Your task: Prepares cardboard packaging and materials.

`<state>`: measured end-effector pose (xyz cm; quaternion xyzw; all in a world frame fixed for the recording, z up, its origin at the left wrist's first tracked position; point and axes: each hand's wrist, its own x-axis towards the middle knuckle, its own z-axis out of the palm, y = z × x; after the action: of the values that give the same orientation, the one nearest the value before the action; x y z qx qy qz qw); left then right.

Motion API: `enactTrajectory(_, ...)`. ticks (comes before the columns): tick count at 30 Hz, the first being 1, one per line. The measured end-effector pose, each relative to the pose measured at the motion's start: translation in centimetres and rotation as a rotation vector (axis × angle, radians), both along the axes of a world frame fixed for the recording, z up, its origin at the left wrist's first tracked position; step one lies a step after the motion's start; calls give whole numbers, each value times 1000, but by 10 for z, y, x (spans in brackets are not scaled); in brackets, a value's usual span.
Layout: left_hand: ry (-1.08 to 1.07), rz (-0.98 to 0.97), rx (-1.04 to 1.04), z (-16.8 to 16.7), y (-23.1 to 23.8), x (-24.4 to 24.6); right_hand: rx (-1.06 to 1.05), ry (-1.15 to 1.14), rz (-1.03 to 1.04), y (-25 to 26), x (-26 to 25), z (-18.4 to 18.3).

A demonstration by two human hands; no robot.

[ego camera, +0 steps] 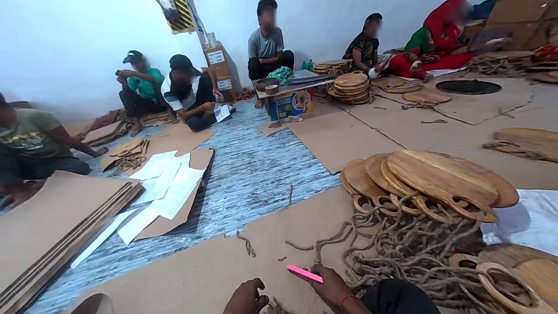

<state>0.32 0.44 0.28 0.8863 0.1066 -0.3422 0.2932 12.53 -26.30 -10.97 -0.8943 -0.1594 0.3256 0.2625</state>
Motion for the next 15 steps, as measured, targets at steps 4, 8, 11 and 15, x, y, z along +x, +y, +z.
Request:
enactTrajectory(4, -6, 0, 1, 2, 0, -1, 7, 5, -7, 1, -1, 1)
enactTrajectory(8, -8, -18, 1, 4, 0, 0, 11, 2, -10, 1, -1, -1)
enactTrajectory(11, -8, -21, 2, 5, -1, -1, 11, 1, -5, 1, -1, 0)
enactTrajectory(15, -27, -5, -10, 4, -1, -2, 13, 7, -3, 1, -2, 5)
